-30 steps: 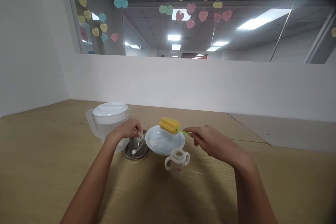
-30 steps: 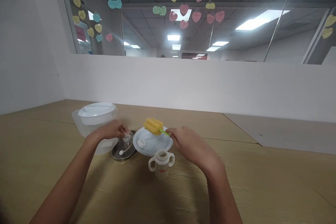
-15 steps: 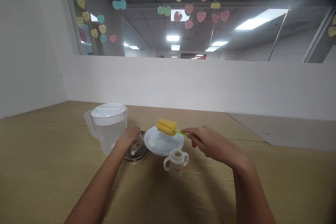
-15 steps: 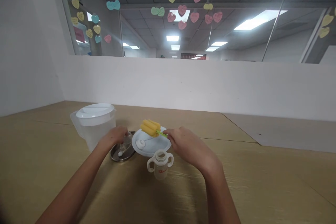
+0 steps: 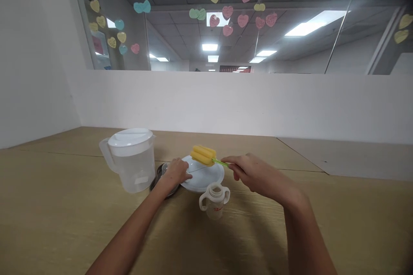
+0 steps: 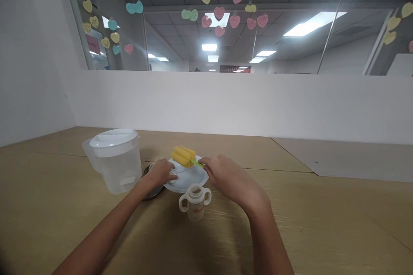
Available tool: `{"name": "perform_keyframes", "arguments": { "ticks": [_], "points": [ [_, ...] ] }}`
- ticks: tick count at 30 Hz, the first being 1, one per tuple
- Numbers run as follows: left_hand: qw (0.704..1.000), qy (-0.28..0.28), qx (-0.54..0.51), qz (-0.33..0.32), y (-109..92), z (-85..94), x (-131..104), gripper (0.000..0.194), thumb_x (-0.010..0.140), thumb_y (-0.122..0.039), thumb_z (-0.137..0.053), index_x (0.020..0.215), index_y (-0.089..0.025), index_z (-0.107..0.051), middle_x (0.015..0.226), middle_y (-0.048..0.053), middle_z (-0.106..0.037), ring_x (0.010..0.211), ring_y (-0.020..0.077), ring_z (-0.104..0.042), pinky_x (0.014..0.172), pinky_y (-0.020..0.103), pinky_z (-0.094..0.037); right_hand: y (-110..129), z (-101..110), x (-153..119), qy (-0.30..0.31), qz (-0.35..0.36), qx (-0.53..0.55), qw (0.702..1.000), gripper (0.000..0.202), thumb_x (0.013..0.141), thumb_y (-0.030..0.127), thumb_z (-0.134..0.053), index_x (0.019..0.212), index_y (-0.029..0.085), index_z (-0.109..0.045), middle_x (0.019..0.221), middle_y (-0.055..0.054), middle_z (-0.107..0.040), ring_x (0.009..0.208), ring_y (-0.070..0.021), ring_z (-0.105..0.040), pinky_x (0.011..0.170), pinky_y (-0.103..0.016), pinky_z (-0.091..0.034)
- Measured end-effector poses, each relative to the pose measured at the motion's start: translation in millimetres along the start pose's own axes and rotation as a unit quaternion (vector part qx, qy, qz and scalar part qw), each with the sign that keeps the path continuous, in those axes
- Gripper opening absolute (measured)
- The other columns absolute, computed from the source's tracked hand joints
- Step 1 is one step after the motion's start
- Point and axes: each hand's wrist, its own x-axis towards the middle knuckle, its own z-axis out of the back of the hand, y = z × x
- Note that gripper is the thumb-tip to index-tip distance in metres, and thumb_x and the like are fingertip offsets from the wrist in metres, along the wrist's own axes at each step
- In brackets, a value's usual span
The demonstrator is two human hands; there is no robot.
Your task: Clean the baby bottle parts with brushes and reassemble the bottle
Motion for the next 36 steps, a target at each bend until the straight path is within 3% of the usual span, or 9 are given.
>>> {"name": "perform_keyframes", "arguments": {
  "ticks": [4,7,11,15,18,21,26,32,36],
  "points": [
    [0.999,-0.034,-0.041,-0.003,13,16.1,-2,0.037,0.078,-0.04,-0.053,0.097,-0.012,-0.066,0.094,0.015,-0.067,0.088,0.0252,-0.06,0.075,0.03,-0.042,-3,2,-1,-0.013,-0.004,0.008,1.0,0.033,0.086,0.021,-0.03,0.085,0.017,-0.062,0.063,-0.001,-0.056,0.053,-0.0107,-0.045,0.051,-0.023,-0.029],
    [0.972,-0.121,-0.199,0.0,22,35.8,-6,0.046,0.083,-0.046,-0.045,0.109,-0.012,-0.06,0.103,0.013,-0.065,0.088,0.0229,-0.06,0.076,0.03,-0.043,-6,3,-2,-0.026,-0.015,0.005,1.0,0.033,0.086,0.021,-0.03,0.085,0.017,-0.063,0.063,-0.002,-0.057,0.052,-0.0106,-0.045,0.05,-0.023,-0.029],
    [0.845,-0.197,-0.496,-0.007,18,55.4,-11,0.052,0.08,-0.052,-0.046,0.111,-0.011,-0.06,0.101,0.009,-0.065,0.083,0.019,-0.059,0.077,0.03,-0.046,-6,2,0,-0.059,-0.01,-0.006,0.998,0.032,0.085,0.021,-0.031,0.084,0.017,-0.063,0.063,-0.002,-0.059,0.052,-0.0112,-0.045,0.05,-0.024,-0.029],
    [0.672,-0.166,-0.721,-0.026,2,63.1,-14,0.045,0.079,-0.046,-0.054,0.103,-0.01,-0.062,0.095,0.009,-0.065,0.082,0.0159,-0.059,0.084,0.032,-0.047,2,-5,6,-0.111,0.015,-0.006,0.994,0.032,0.086,0.02,-0.032,0.086,0.017,-0.064,0.067,-0.004,-0.062,0.059,-0.0131,-0.052,0.055,-0.023,-0.033],
    [0.603,-0.14,-0.784,-0.038,-3,71.1,-20,0.035,0.077,-0.038,-0.06,0.098,-0.01,-0.064,0.096,0.01,-0.065,0.09,0.0182,-0.06,0.09,0.036,-0.045,5,-11,10,-0.138,0.035,0.008,0.99,0.033,0.086,0.021,-0.034,0.094,0.018,-0.066,0.07,-0.005,-0.065,0.063,-0.0147,-0.054,0.059,-0.024,-0.037],
    [0.616,-0.139,-0.774,-0.043,0,82.9,-31,0.035,0.074,-0.032,-0.064,0.103,-0.012,-0.064,0.108,0.011,-0.063,0.103,0.0226,-0.056,0.096,0.038,-0.042,2,-14,14,-0.117,0.062,0.049,0.99,0.034,0.086,0.023,-0.037,0.102,0.018,-0.066,0.072,-0.005,-0.066,0.065,-0.0159,-0.055,0.059,-0.025,-0.04],
    [0.715,-0.16,-0.676,-0.078,5,96.5,-48,0.043,0.065,-0.024,-0.072,0.106,-0.016,-0.064,0.115,0.011,-0.061,0.109,0.0261,-0.054,0.098,0.04,-0.038,-7,-8,17,-0.073,0.072,0.117,0.988,0.036,0.086,0.027,-0.04,0.112,0.022,-0.064,0.076,-0.002,-0.066,0.06,-0.0124,-0.049,0.056,-0.024,-0.039],
    [0.731,-0.126,-0.644,-0.186,11,100.3,-58,0.041,0.064,-0.016,-0.072,0.104,-0.018,-0.066,0.123,0.01,-0.056,0.117,0.0262,-0.048,0.101,0.037,-0.037,-25,0,16,0.057,0.041,0.236,0.969,0.043,0.086,0.035,-0.042,0.123,0.016,-0.054,0.051,0.004,-0.046,0.039,-0.0048,-0.031,0.039,-0.018,-0.026],
    [0.744,-0.128,-0.637,-0.157,11,102.8,-60,0.046,0.065,-0.025,-0.071,0.11,-0.018,-0.064,0.12,0.011,-0.057,0.113,0.0284,-0.049,0.095,0.038,-0.041,-31,-1,18,0.099,0.026,0.275,0.956,0.05,0.087,0.039,-0.041,0.129,0.015,-0.046,0.049,0.005,-0.044,0.035,-0.0043,-0.029,0.035,-0.018,-0.023]
  ]
}}
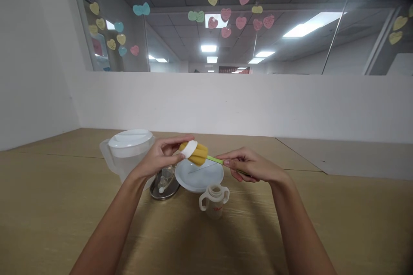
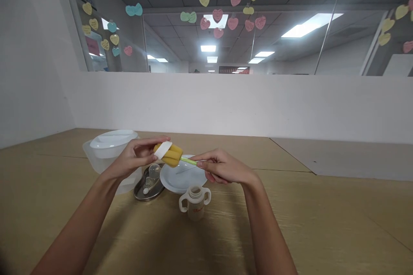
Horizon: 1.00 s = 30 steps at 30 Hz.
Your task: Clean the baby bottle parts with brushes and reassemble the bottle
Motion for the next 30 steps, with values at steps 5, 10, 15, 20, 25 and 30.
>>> {"name": "perform_keyframes", "arguments": {
  "ticks": [5,10,15,20,25,30],
  "points": [
    [0.989,-0.131,0.048,0.051,12,-15.0,10,0.046,0.073,-0.044,-0.06,0.108,-0.014,-0.065,0.101,0.01,-0.066,0.087,0.0216,-0.058,0.073,0.032,-0.048,12,-13,3,-0.124,0.073,-0.155,0.977,0.036,0.087,0.029,-0.043,0.119,0.023,-0.057,0.075,-0.004,-0.067,0.065,-0.0132,-0.057,0.062,-0.025,-0.045],
    [0.971,-0.212,0.103,0.048,27,-11.8,19,0.057,0.069,-0.048,-0.061,0.111,-0.01,-0.06,0.086,0.007,-0.063,0.07,0.0143,-0.054,0.061,0.026,-0.047,13,-15,-1,-0.183,0.076,-0.273,0.942,0.034,0.086,0.021,-0.043,0.115,0.027,-0.06,0.108,-0.005,-0.065,0.089,-0.02,-0.062,0.077,-0.03,-0.045],
    [0.907,-0.267,0.325,-0.035,23,5.8,15,0.066,0.062,-0.03,-0.065,0.124,-0.018,-0.048,0.105,0.005,-0.061,0.088,0.0173,-0.056,0.086,0.032,-0.044,10,-5,-14,-0.246,0.01,-0.287,0.926,0.036,0.087,0.027,-0.041,0.118,0.023,-0.058,0.087,-0.005,-0.07,0.062,-0.0168,-0.06,0.061,-0.028,-0.045],
    [0.908,-0.165,0.383,-0.035,17,-4.3,10,0.083,0.059,-0.019,-0.061,0.136,-0.02,-0.029,0.106,0.003,-0.061,0.094,0.0192,-0.054,0.087,0.031,-0.042,18,-19,-4,-0.198,0.072,-0.292,0.933,0.034,0.088,0.023,-0.04,0.113,0.025,-0.062,0.097,-0.005,-0.069,0.076,-0.0165,-0.063,0.067,-0.025,-0.045],
    [0.914,-0.144,0.38,0.008,16,-15.0,9,0.086,0.059,-0.022,-0.06,0.138,-0.02,-0.025,0.101,0.003,-0.061,0.089,0.0197,-0.055,0.083,0.032,-0.043,12,-22,7,-0.247,-0.007,-0.403,0.881,0.037,0.088,0.022,-0.037,0.119,0.023,-0.058,0.079,-0.009,-0.07,0.067,-0.0198,-0.063,0.06,-0.028,-0.044],
    [0.912,-0.135,0.387,0.013,14,-13.6,9,0.09,0.059,-0.023,-0.062,0.139,-0.019,-0.023,0.1,0.004,-0.061,0.087,0.0204,-0.055,0.079,0.032,-0.043,17,-22,0,-0.222,0.051,-0.321,0.919,0.035,0.089,0.024,-0.038,0.117,0.024,-0.059,0.094,-0.007,-0.069,0.073,-0.017,-0.063,0.065,-0.026,-0.045]
  ]
}}
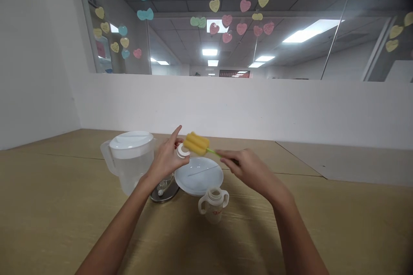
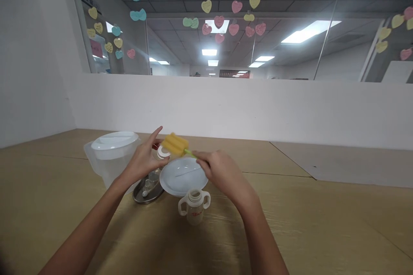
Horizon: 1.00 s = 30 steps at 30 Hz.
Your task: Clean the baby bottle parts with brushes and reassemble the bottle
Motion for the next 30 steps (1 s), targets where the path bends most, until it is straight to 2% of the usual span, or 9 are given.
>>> {"name": "perform_keyframes", "arguments": {
  "ticks": [3,6,8,10,12,16,21,25,30],
  "points": [
    [1.0,0.016,-0.006,-0.003,4,3.2,1,0.091,0.059,-0.025,-0.062,0.14,-0.019,-0.02,0.1,0.005,-0.06,0.083,0.0189,-0.056,0.076,0.03,-0.044,4,-1,0,0.021,0.036,0.034,0.999,0.034,0.088,0.024,-0.039,0.113,0.025,-0.062,0.098,-0.006,-0.068,0.079,-0.0169,-0.063,0.068,-0.025,-0.044],
    [0.997,0.073,0.012,0.005,15,7.4,2,0.084,0.063,-0.031,-0.061,0.138,-0.019,-0.025,0.101,0.005,-0.061,0.081,0.0182,-0.057,0.074,0.029,-0.045,-3,-1,1,-0.007,-0.029,-0.046,0.998,0.035,0.088,0.025,-0.037,0.112,0.022,-0.063,0.081,-0.007,-0.069,0.067,-0.0178,-0.06,0.059,-0.026,-0.041],
    [0.989,0.125,0.071,0.017,27,8.9,3,0.074,0.064,-0.031,-0.059,0.133,-0.018,-0.036,0.1,0.006,-0.063,0.083,0.0199,-0.058,0.074,0.029,-0.044,-10,2,-1,-0.021,-0.066,-0.07,0.995,0.036,0.088,0.026,-0.036,0.113,0.022,-0.062,0.068,-0.004,-0.066,0.056,-0.0161,-0.055,0.052,-0.025,-0.037],
    [0.974,0.167,0.152,0.03,41,7.6,3,0.057,0.064,-0.027,-0.058,0.12,-0.016,-0.051,0.1,0.009,-0.063,0.089,0.0227,-0.058,0.075,0.029,-0.043,-15,8,-4,-0.032,-0.076,-0.054,0.995,0.037,0.088,0.028,-0.036,0.115,0.023,-0.06,0.06,-0.001,-0.061,0.049,-0.0142,-0.048,0.049,-0.024,-0.034],
    [0.951,0.214,0.219,0.048,54,2.8,2,0.044,0.063,-0.021,-0.057,0.106,-0.014,-0.059,0.102,0.011,-0.063,0.092,0.0245,-0.058,0.074,0.029,-0.043,-16,13,-7,-0.035,-0.072,-0.025,0.996,0.038,0.087,0.029,-0.037,0.116,0.023,-0.06,0.059,0.0,-0.059,0.048,-0.0132,-0.045,0.05,-0.024,-0.034],
    [0.914,0.297,0.265,0.081,75,-12.0,-1,0.039,0.057,-0.016,-0.059,0.096,-0.014,-0.063,0.097,0.011,-0.065,0.085,0.0249,-0.061,0.065,0.027,-0.044,-11,13,-8,-0.012,-0.06,0.011,0.998,0.038,0.086,0.029,-0.037,0.115,0.022,-0.061,0.065,-0.001,-0.062,0.052,-0.0134,-0.046,0.051,-0.025,-0.035],
    [0.904,0.293,0.296,0.099,86,-20.3,-1,0.04,0.058,-0.014,-0.058,0.097,-0.013,-0.063,0.098,0.014,-0.065,0.088,0.0271,-0.061,0.067,0.029,-0.044,-10,8,-5,0.017,-0.059,0.023,0.998,0.038,0.085,0.028,-0.037,0.112,0.021,-0.063,0.06,-0.002,-0.059,0.053,-0.0142,-0.048,0.053,-0.025,-0.036],
    [0.888,0.303,0.322,0.124,88,-23.2,-1,0.035,0.056,-0.013,-0.061,0.09,-0.015,-0.066,0.096,0.015,-0.066,0.086,0.027,-0.062,0.066,0.028,-0.045,-11,9,-4,0.014,-0.069,0.019,0.997,0.038,0.085,0.028,-0.037,0.113,0.021,-0.063,0.058,-0.001,-0.058,0.053,-0.0142,-0.049,0.054,-0.025,-0.036],
    [0.874,0.314,0.344,0.14,92,-35.4,-3,0.029,0.057,-0.009,-0.061,0.084,-0.011,-0.067,0.097,0.02,-0.066,0.086,0.0304,-0.063,0.066,0.032,-0.047,-8,9,-4,0.026,-0.065,0.027,0.997,0.039,0.085,0.027,-0.037,0.115,0.021,-0.061,0.06,-0.002,-0.06,0.055,-0.0146,-0.051,0.055,-0.025,-0.037]
  ]
}}
